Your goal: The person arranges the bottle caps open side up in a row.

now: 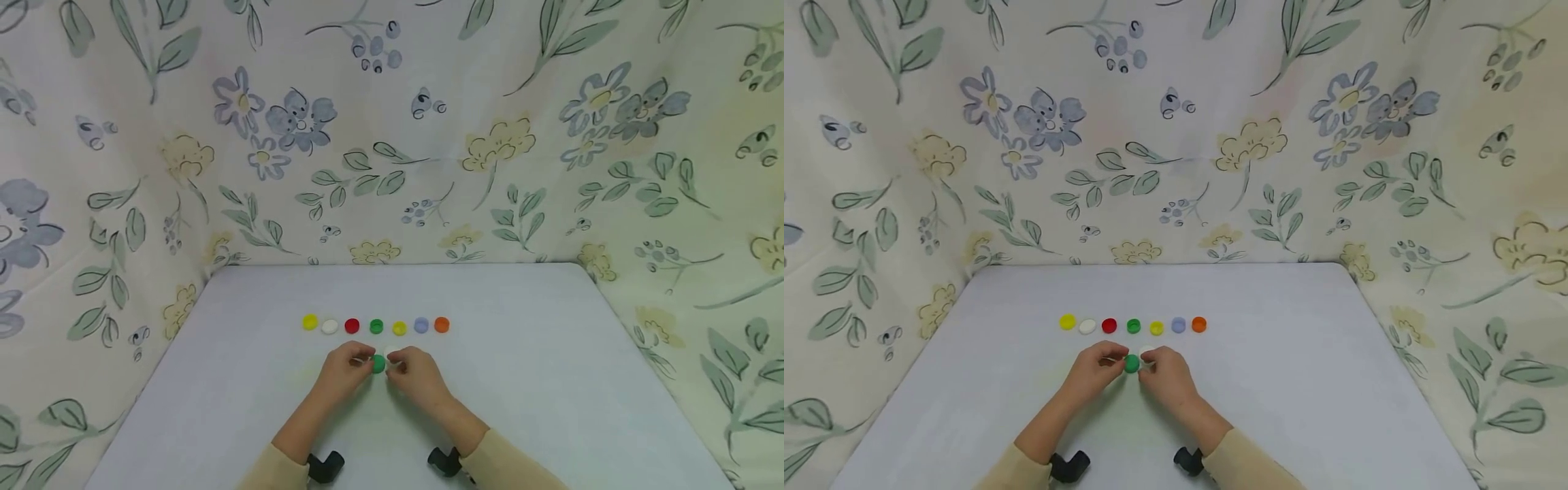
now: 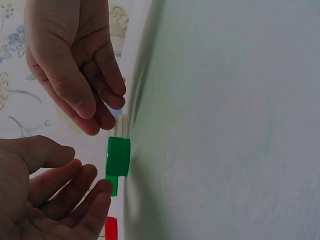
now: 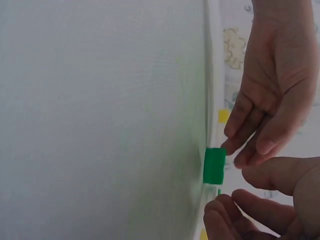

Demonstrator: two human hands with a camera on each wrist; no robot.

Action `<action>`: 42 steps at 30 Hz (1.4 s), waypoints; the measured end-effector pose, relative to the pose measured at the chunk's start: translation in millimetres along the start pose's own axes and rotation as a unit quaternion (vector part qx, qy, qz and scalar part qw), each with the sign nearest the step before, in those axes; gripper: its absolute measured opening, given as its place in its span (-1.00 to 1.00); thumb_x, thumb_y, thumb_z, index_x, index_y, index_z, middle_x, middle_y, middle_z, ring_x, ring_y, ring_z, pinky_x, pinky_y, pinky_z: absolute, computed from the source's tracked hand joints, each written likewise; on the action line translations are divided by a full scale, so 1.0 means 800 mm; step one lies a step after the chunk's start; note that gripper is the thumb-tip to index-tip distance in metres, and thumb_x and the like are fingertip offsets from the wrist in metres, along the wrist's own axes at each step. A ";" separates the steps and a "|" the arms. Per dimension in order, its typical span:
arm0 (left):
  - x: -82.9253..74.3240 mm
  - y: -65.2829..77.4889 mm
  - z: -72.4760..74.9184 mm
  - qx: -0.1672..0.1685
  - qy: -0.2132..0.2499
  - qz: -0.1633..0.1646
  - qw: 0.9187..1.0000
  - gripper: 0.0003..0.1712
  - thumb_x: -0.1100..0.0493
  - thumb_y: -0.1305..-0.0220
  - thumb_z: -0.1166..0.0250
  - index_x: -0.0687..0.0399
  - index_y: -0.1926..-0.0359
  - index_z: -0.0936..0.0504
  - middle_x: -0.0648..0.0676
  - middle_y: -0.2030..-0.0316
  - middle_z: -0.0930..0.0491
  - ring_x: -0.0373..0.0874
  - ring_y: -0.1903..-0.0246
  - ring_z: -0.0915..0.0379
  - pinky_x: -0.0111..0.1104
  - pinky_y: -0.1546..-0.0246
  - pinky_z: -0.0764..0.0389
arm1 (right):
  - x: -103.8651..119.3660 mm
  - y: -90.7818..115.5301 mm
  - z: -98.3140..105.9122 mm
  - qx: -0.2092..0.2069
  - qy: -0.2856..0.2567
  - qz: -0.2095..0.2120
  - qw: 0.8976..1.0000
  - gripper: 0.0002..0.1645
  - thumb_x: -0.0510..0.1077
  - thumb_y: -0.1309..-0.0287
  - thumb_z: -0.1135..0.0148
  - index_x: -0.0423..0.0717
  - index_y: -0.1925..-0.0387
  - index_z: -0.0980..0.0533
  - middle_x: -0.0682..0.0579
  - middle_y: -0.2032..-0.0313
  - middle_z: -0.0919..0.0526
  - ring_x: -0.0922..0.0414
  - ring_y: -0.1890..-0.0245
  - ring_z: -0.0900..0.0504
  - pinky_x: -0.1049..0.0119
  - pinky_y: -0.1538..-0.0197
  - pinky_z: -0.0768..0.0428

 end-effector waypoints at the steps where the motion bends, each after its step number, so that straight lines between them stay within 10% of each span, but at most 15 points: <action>1: 0.002 -0.001 0.000 0.010 0.000 -0.004 1.000 -0.76 0.32 -0.35 -0.33 0.21 -0.02 -0.70 0.06 0.07 -0.69 0.00 0.04 -0.59 -0.14 -0.04 -0.64 | 0.002 0.000 -0.001 -0.002 0.006 0.005 1.000 -0.70 -0.25 -0.19 -0.38 -0.30 0.04 -0.69 -0.06 0.14 -0.73 0.15 0.25 -0.62 0.23 0.14 -0.65; 14: 0.013 -0.018 -0.007 0.076 -0.033 -0.072 0.994 -0.67 0.40 -0.23 -0.42 0.28 -0.04 -0.69 0.10 0.05 -0.69 0.05 0.06 -0.59 -0.08 -0.04 -0.63 | 0.010 -0.001 -0.010 -0.014 0.065 0.014 0.998 -0.69 -0.24 -0.21 -0.41 -0.30 0.03 -0.68 -0.08 0.10 -0.71 -0.02 0.02 -0.68 0.04 -0.08 -0.63; 32: 0.026 -0.027 -0.014 0.102 -0.065 -0.072 0.990 -0.63 0.51 -0.17 -0.39 0.26 -0.01 -0.73 0.00 0.09 -0.59 -0.03 0.06 -0.51 -0.17 -0.01 -0.57 | 0.031 -0.016 -0.035 0.003 0.212 0.012 0.977 -0.79 -0.20 -0.15 -0.51 -0.24 0.23 -0.70 -0.03 0.27 -0.63 0.12 0.34 -0.58 0.23 0.15 -0.67; 42: 0.029 -0.026 -0.019 0.108 -0.032 -0.050 0.992 -0.69 0.42 -0.22 -0.42 0.18 0.01 -0.73 -0.05 0.10 -0.61 -0.05 0.00 -0.53 -0.09 -0.11 -0.54 | 0.019 -0.019 -0.035 0.008 0.208 -0.019 0.978 -0.77 -0.23 -0.16 -0.49 -0.22 0.16 -0.66 0.03 0.31 -0.58 0.14 0.33 -0.56 0.21 0.14 -0.65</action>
Point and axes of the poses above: each hand's wrist, its own y-axis away from the middle knuckle, its own z-axis out of the back of the hand, x = y × z, the point moved 8 cm from there along -y, towards the middle knuckle
